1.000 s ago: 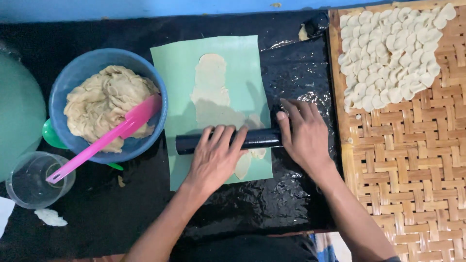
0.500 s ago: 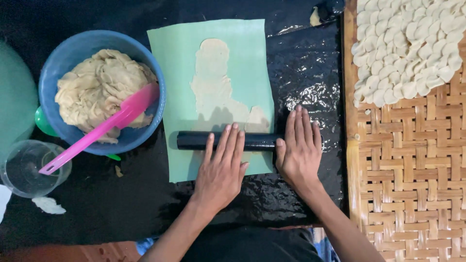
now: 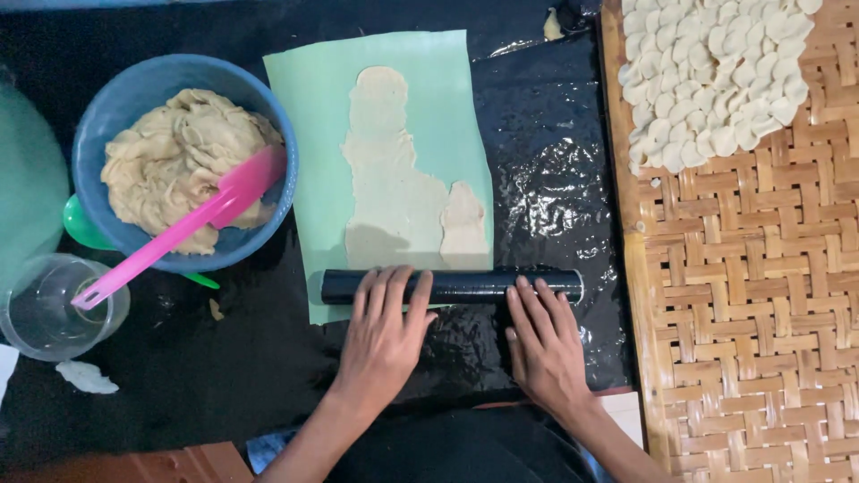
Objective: Spreading and rolling out dough on a plastic sheet to create thin crackers.
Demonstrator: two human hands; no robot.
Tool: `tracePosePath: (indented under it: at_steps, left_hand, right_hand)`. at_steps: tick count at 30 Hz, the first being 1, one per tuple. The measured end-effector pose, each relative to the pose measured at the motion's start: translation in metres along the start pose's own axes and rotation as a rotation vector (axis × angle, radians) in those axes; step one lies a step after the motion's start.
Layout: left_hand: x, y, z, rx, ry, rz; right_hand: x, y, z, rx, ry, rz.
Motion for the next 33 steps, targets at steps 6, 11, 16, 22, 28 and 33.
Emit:
tracePosePath:
  at_steps: [6,11,16,22,28,33]
  left_hand:
    - [0.009,-0.019,0.010,0.116,-0.065,0.034]
    - [0.014,-0.010,0.033,0.062,-0.037,0.074]
    - [0.028,-0.038,0.044,0.141,0.068,-0.018]
    - [0.035,-0.026,0.065,-0.004,0.126,-0.044]
    - [0.064,-0.033,0.106,0.083,0.143,0.060]
    - [0.090,-0.036,0.145,0.128,0.176,0.049]
  right_hand:
    - [-0.006,0.041,0.013,-0.179,0.032,0.147]
    - [-0.013,0.057,0.058,-0.255,0.037,0.093]
    - [-0.019,0.036,0.087,-0.197,0.081,0.050]
    - [-0.024,0.020,0.116,-0.062,0.046,-0.050]
    - [-0.031,0.019,0.159,0.010,0.009,-0.073]
    - [-0.039,0.015,0.198,0.088,0.023,-0.066]
Point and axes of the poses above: each hand's wrist, its own z-axis towards the middle knuckle, its own y-axis out of the back of the hand, x = y × z, the point moved 10 cm from there along z, towards the middle knuckle, and after that the axes turned 4 degrees about x, right-handed, at the moved point
